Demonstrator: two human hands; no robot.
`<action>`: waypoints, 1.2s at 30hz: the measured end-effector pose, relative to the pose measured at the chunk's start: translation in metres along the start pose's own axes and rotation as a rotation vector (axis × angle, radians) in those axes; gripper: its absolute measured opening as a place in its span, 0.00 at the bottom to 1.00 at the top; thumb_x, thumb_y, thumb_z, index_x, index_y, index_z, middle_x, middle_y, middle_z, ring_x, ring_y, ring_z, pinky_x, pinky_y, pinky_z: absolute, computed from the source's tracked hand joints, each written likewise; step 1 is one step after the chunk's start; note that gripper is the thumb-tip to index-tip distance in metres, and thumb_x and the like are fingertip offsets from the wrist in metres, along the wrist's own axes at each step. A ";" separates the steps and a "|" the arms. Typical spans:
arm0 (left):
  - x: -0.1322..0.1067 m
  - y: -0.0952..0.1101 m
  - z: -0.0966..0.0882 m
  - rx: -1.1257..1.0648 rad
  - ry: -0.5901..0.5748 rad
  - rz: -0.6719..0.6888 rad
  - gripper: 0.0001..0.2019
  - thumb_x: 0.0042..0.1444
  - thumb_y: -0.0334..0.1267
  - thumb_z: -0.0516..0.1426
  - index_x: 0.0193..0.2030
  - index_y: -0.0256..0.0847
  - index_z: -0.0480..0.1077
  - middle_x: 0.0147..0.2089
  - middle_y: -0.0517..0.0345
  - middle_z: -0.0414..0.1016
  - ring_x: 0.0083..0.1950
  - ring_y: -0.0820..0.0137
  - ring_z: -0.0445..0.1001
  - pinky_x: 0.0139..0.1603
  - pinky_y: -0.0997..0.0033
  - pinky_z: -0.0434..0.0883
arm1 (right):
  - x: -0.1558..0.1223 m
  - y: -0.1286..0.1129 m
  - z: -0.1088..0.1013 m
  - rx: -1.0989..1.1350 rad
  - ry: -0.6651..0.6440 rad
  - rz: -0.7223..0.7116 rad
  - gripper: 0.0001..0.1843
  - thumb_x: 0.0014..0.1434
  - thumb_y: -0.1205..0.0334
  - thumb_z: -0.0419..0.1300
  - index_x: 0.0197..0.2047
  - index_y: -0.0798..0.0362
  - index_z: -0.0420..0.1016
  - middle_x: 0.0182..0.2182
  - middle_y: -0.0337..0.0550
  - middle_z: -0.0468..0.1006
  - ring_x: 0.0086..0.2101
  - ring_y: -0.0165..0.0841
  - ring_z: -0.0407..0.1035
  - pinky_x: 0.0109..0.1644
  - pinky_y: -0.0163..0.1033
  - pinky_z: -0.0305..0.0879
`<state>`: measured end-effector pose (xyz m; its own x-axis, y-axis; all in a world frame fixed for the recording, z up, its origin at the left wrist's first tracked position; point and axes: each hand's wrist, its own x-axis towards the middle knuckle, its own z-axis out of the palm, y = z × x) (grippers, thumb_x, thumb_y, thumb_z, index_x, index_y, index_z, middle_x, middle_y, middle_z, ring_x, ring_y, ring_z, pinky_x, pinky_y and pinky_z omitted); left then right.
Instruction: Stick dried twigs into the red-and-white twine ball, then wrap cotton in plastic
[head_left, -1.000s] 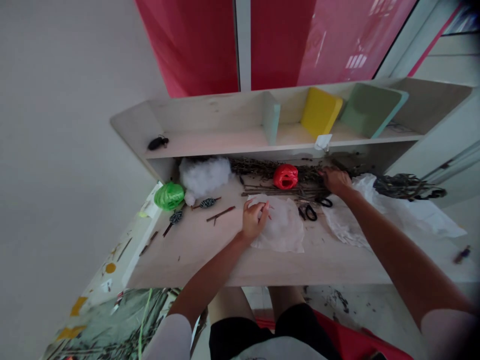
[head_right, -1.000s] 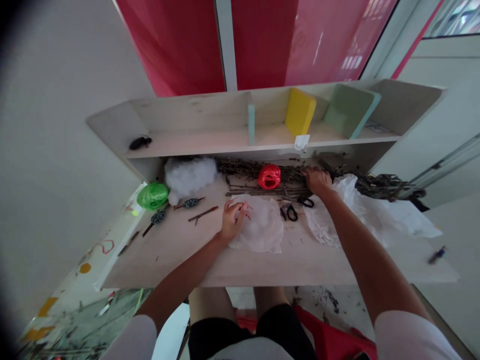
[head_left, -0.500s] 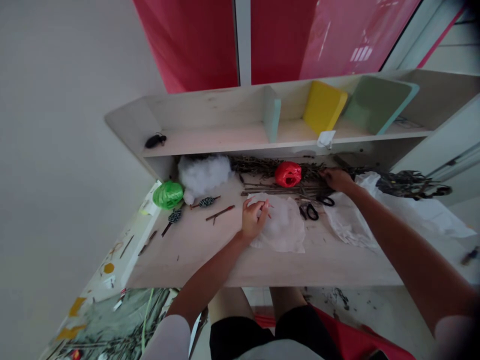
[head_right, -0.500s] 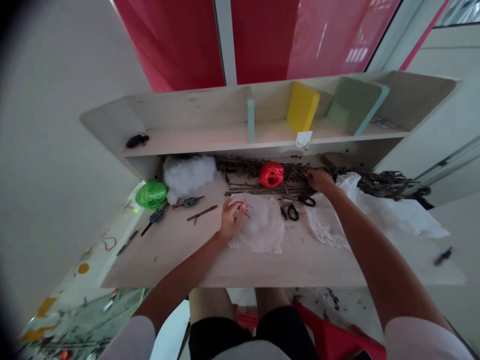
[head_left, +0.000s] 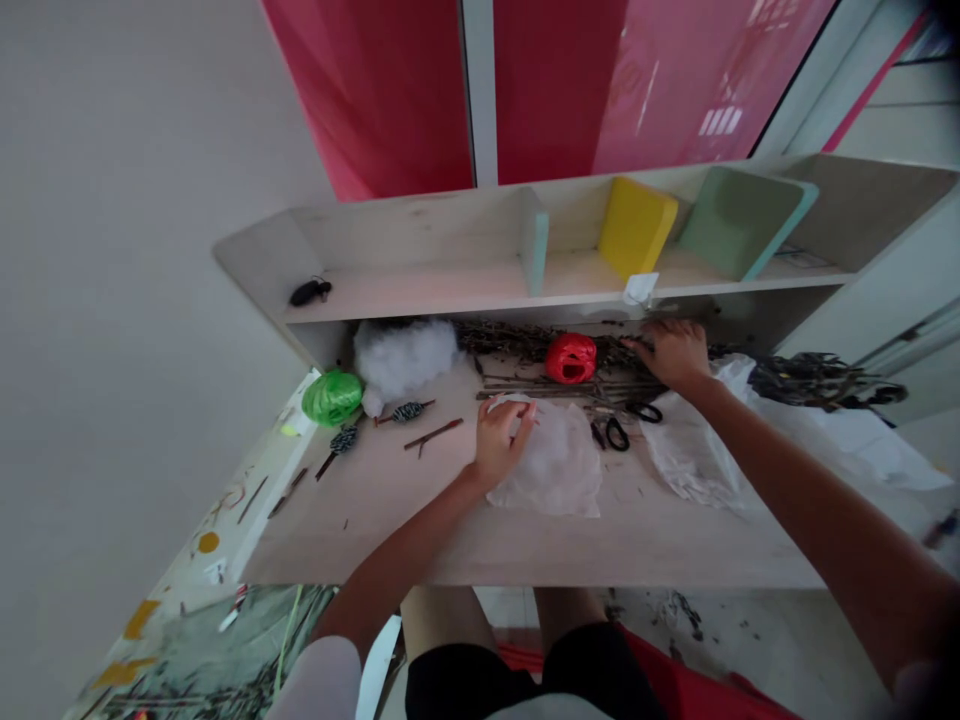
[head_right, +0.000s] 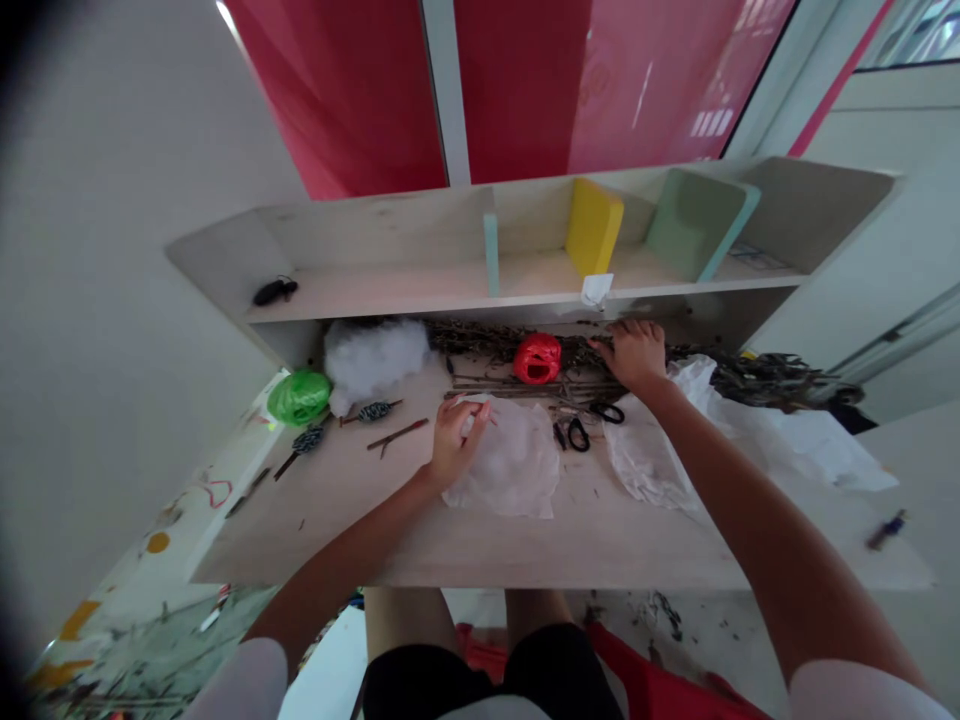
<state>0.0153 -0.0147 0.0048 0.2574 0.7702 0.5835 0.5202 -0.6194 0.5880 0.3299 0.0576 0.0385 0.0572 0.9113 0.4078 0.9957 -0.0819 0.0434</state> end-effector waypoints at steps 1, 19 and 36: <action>0.008 0.003 -0.001 0.038 -0.016 0.042 0.13 0.65 0.43 0.49 0.36 0.44 0.71 0.35 0.60 0.79 0.40 0.70 0.76 0.60 0.58 0.62 | 0.002 -0.002 0.003 0.029 -0.017 -0.040 0.22 0.63 0.54 0.51 0.52 0.61 0.73 0.49 0.61 0.74 0.50 0.48 0.65 0.54 0.48 0.54; 0.060 -0.018 0.023 0.217 -0.098 0.022 0.26 0.56 0.44 0.58 0.59 0.38 0.57 0.68 0.37 0.52 0.68 0.56 0.57 0.64 0.55 0.63 | -0.004 -0.104 -0.002 0.588 -0.079 -0.170 0.31 0.55 0.63 0.56 0.63 0.52 0.63 0.56 0.51 0.73 0.51 0.46 0.70 0.55 0.48 0.65; 0.046 -0.081 -0.080 0.647 -0.149 -0.140 0.40 0.50 0.41 0.62 0.68 0.43 0.50 0.73 0.39 0.43 0.73 0.39 0.40 0.67 0.31 0.44 | 0.026 -0.146 0.041 0.864 0.119 0.055 0.19 0.55 0.63 0.57 0.51 0.55 0.72 0.49 0.54 0.76 0.50 0.44 0.69 0.58 0.52 0.63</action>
<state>-0.0808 0.0586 0.0286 0.2375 0.8779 0.4158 0.9274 -0.3323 0.1719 0.1895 0.1098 0.0049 0.1470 0.8629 0.4834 0.7010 0.2539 -0.6664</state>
